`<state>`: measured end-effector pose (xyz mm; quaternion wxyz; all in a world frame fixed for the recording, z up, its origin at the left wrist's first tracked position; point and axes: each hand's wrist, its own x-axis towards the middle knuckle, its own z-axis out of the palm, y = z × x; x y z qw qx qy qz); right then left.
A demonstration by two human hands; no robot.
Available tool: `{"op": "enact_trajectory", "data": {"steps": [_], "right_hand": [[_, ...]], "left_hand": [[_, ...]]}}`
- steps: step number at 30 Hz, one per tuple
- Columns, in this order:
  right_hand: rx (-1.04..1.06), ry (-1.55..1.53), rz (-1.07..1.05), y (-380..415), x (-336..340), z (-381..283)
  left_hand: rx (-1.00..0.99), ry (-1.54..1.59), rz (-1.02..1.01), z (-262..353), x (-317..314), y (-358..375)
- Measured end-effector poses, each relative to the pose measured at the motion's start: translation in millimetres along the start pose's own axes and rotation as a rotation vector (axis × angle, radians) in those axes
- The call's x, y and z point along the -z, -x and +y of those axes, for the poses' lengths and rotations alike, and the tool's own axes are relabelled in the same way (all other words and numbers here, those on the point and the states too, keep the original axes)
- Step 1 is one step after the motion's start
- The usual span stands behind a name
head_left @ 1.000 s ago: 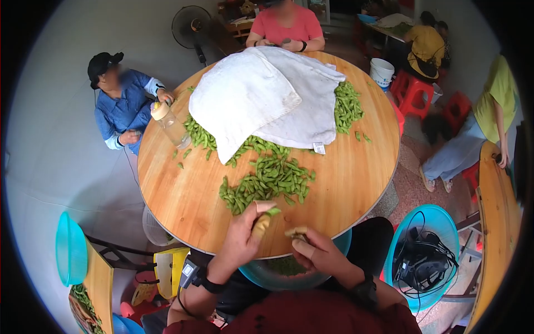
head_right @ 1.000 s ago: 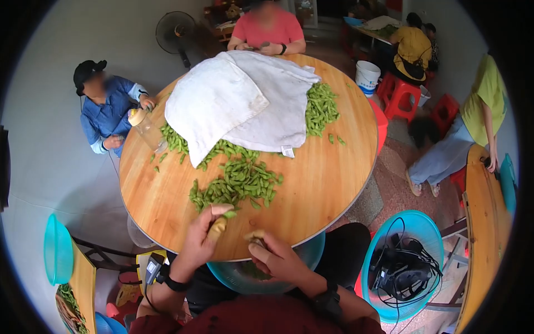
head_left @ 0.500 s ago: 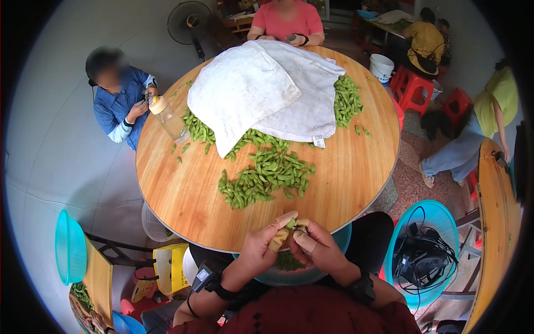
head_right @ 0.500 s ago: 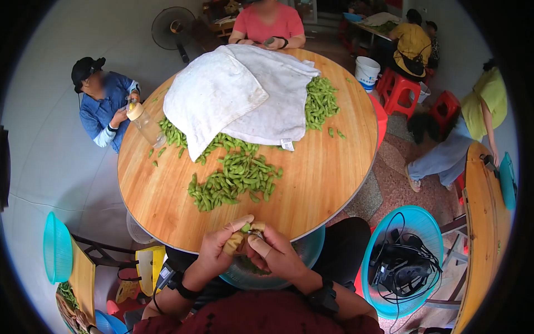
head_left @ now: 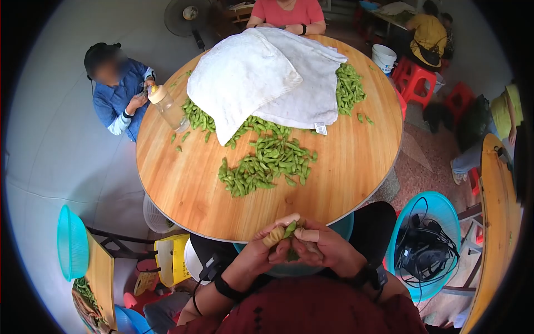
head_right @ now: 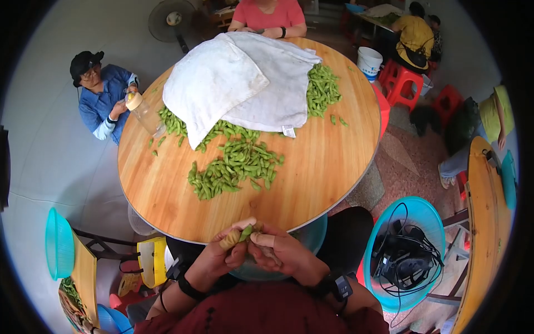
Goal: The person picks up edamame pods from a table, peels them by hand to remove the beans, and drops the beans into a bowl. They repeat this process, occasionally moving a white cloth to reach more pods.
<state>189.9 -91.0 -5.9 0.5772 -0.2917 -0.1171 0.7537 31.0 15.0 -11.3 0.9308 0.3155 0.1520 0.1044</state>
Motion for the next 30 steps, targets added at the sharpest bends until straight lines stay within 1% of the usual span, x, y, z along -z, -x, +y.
{"op": "enact_trajectory", "data": {"steps": [4,6,7,9,10,12,13,15,16,18,19,21,22,24,25,27,28,30], "right_hand": [[-0.023,0.043,0.021,-1,5,4],[0.011,0.039,-0.101,0,7,3],[0.012,0.040,-0.100,0,8,4],[-0.061,-0.051,-0.143,-1,12,5],[-0.061,-0.053,-0.141,-2,15,9],[-0.003,-0.068,-0.065,-8,25,16],[-0.006,-0.068,-0.065,-10,30,20],[0.049,-0.034,-0.093,-13,34,20],[0.048,-0.034,-0.093,-12,27,18],[0.076,0.131,0.184,-4,5,11],[0.076,0.131,0.184,0,0,10],[0.127,0.308,0.241,5,-5,9],[0.127,0.307,0.244,6,-3,9],[0.219,0.614,0.095,10,5,7],[0.217,0.614,0.095,12,4,2],[-0.014,0.515,-0.008,17,-1,-8],[-0.016,0.511,-0.007,16,2,-5],[-0.098,-0.015,-0.143,7,17,2]], "left_hand": [[0.016,-0.087,0.017,1,3,1],[-0.013,-0.095,-0.093,0,5,2],[-0.013,-0.094,-0.094,-2,8,2],[0.029,0.100,-0.221,-6,15,0],[0.031,0.101,-0.222,-7,14,-1],[-0.026,-0.361,0.147,-8,9,-3],[-0.026,-0.360,0.150,-8,9,-5],[-0.908,-1.578,0.199,-7,12,-10],[-0.908,-1.578,0.200,-7,12,-10],[-0.799,-1.450,0.171,-5,11,-8],[-0.746,-1.385,0.156,-4,11,-6],[-0.640,-1.256,0.122,-1,9,-4],[-0.638,-1.254,0.120,2,9,0],[-0.147,-0.652,0.091,9,11,8],[-0.147,-0.650,0.093,10,12,8],[0.075,-0.081,-0.088,10,15,9],[0.078,-0.079,-0.085,7,16,9],[-0.025,-0.210,0.024,-3,19,6]]}}
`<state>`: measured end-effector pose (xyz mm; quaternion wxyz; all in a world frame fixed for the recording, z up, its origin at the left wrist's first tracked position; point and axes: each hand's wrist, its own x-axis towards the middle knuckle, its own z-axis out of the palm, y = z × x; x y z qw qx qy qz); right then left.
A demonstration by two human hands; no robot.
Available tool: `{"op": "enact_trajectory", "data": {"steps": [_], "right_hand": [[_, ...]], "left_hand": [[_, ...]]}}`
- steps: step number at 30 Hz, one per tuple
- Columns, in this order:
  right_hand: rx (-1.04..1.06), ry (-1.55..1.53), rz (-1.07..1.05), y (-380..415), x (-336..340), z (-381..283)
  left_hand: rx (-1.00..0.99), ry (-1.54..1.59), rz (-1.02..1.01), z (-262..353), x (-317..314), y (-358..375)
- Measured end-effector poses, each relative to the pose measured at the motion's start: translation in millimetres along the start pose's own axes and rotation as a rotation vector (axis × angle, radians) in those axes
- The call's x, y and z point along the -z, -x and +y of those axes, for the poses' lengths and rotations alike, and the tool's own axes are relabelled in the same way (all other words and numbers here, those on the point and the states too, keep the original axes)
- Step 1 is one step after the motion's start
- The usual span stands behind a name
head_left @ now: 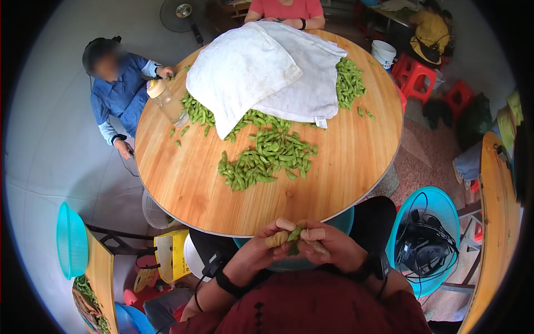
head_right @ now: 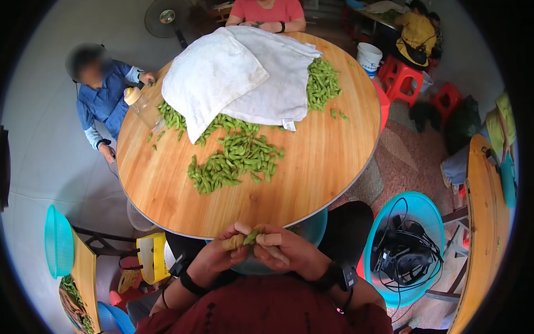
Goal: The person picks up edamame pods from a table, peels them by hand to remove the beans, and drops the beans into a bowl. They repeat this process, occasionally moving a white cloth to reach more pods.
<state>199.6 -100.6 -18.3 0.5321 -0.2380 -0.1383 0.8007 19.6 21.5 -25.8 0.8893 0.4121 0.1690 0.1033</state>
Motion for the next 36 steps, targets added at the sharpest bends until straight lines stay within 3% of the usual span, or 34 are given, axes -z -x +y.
{"op": "enact_trajectory", "data": {"steps": [4,6,7,9,19,21,22,24,25,27,30,34,36], "right_hand": [[0.038,-0.107,-0.180,-8,14,9],[0.054,0.209,0.408,-6,-13,7],[0.053,0.209,0.404,-6,-19,7],[0.166,0.512,0.459,-4,-26,7],[0.357,0.945,0.471,3,-35,8],[0.420,1.217,0.493,0,-24,14],[0.421,1.217,0.491,-3,-16,16],[0.694,1.454,0.419,-7,-4,20],[0.694,1.453,0.418,-5,-3,20],[0.393,1.061,0.367,-3,-1,19],[0.258,0.815,0.343,2,-12,11],[0.396,0.888,0.461,-1,-15,12],[0.317,0.700,0.436,-3,-11,12]], "left_hand": [[-0.137,-0.186,0.177,-11,-8,-7],[-0.862,-1.429,0.239,1,-16,-8],[-0.862,-1.432,0.242,3,-18,-8],[-0.914,-1.562,0.264,5,-20,-9],[-0.818,-1.431,0.336,6,-39,-14],[-0.452,-0.720,0.380,-1,-43,-12],[-0.452,-0.721,0.381,-2,-40,-12],[-0.289,-0.550,0.349,-7,-28,-13],[-0.288,-0.551,0.350,-11,-23,-13],[-0.364,-0.745,0.297,-16,-17,-14],[-0.443,-0.995,0.286,-10,-18,-7],[-0.518,-1.088,0.296,-14,-20,-4],[-0.483,-0.876,0.248,-17,-23,-3]]}}
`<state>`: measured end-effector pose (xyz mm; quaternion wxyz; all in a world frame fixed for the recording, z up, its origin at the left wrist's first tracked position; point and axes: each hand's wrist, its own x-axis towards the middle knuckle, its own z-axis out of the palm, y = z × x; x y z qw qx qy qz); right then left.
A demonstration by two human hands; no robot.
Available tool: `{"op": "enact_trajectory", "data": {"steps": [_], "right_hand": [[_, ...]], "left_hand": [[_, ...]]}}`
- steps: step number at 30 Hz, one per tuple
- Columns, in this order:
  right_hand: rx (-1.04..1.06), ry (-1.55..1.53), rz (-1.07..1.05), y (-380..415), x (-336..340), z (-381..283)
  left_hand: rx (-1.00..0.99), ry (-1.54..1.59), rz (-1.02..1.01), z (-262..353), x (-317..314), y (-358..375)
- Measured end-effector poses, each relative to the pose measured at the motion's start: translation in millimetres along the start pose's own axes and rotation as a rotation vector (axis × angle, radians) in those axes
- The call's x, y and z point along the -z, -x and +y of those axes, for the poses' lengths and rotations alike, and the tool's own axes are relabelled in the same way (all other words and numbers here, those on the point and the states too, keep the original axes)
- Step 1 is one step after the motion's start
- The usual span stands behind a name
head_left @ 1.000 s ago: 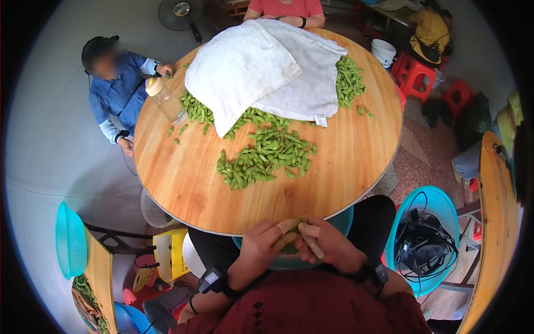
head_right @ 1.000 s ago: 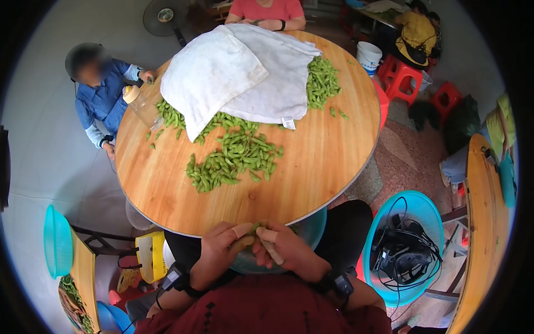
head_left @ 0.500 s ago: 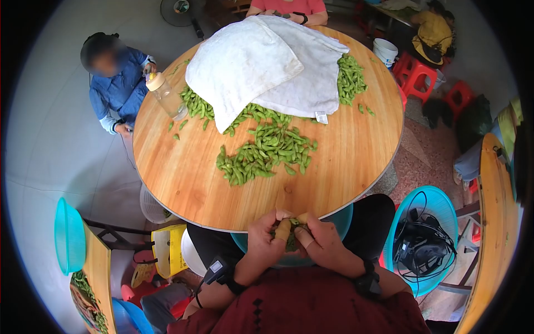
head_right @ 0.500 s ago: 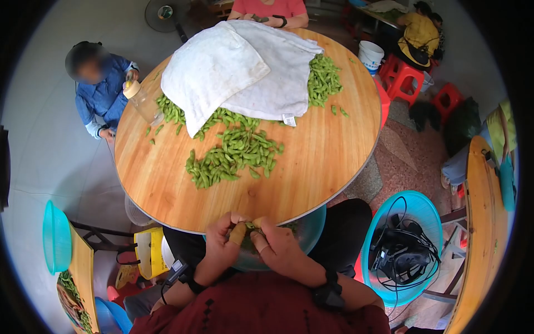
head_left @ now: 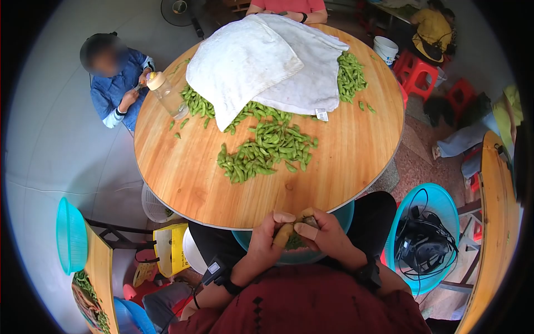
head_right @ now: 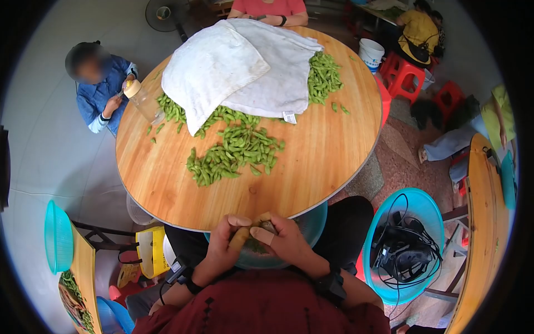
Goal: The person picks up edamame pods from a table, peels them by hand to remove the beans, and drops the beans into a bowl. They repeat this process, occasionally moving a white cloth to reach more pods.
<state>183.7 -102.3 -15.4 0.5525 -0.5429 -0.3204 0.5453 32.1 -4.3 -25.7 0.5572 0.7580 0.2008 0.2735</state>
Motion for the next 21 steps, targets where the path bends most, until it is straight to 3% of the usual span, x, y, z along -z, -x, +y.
{"op": "enact_trajectory", "data": {"steps": [1,3,7,9,13,16,18,21], "right_hand": [[-0.001,0.000,-0.001,0,0,-1],[-0.018,-0.156,-0.058,-2,1,-3],[-0.012,-0.201,0.017,-3,2,-2],[0.049,-0.063,0.021,-2,0,-5],[0.067,-0.060,-0.019,1,-1,-3],[-0.071,-0.226,-0.063,1,2,-2],[-0.132,-0.351,-0.065,0,4,5],[-0.020,-0.231,-0.034,1,2,13]], "left_hand": [[0.001,0.000,0.001,1,1,1],[0.256,0.488,-0.077,4,5,1],[0.285,0.520,-0.118,12,9,1],[0.264,0.025,-0.161,18,14,2],[0.175,-0.090,-0.172,17,15,4],[0.093,-0.218,-0.124,14,12,7],[-0.113,-0.388,-0.107,13,11,7],[-0.121,-0.397,-0.110,14,10,8]]}}
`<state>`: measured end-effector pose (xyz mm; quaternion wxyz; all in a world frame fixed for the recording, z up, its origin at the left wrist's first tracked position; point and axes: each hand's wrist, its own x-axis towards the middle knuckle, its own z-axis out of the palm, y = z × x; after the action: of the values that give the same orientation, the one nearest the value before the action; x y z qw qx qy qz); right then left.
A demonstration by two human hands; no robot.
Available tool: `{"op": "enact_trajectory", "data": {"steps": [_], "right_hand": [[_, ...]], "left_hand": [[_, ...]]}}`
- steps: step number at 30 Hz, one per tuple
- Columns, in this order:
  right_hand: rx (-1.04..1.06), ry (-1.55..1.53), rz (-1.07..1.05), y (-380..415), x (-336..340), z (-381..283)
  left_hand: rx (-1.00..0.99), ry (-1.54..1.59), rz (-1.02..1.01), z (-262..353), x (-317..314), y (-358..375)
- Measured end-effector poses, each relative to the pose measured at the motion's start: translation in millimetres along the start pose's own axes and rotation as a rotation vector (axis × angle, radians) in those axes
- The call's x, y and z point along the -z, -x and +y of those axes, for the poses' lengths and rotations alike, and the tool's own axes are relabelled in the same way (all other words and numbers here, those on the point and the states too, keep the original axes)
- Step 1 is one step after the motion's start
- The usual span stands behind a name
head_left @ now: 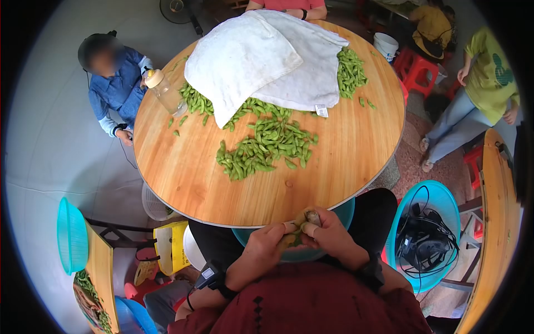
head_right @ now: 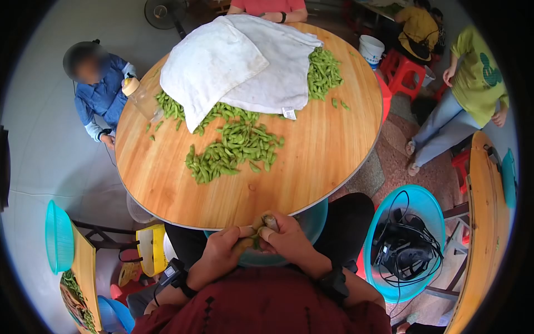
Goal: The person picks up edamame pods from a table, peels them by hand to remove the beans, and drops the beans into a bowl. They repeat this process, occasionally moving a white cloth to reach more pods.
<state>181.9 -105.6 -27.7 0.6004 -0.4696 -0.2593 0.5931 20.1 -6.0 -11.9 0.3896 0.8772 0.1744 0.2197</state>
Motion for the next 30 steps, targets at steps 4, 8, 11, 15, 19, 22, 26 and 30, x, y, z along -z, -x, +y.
{"op": "enact_trajectory", "data": {"steps": [4,8,11,15,19,22,26,30], "right_hand": [[-0.005,0.036,-0.005,0,-4,-5],[-0.138,-0.128,-0.006,-1,-1,-3],[-0.220,-0.159,-0.040,-1,1,-2],[-0.234,-0.177,-0.026,-4,-3,1],[-0.067,-0.075,-0.002,1,-13,-5],[0.101,0.075,0.017,2,-16,-4],[0.149,0.085,-0.041,4,-9,-7],[0.057,-0.062,-0.110,6,-6,-8]], "left_hand": [[0.131,-0.015,-0.087,-1,11,-2],[-0.076,-0.089,-0.122,-6,12,-7],[-0.272,-0.174,-0.155,-1,15,-12],[-0.402,-0.267,-0.173,5,20,-17],[-0.180,-0.178,-0.058,0,15,-15],[-0.065,-0.119,0.016,0,10,-12],[0.352,0.574,-0.038,0,5,-4],[0.241,0.510,0.023,2,3,-2]]}}
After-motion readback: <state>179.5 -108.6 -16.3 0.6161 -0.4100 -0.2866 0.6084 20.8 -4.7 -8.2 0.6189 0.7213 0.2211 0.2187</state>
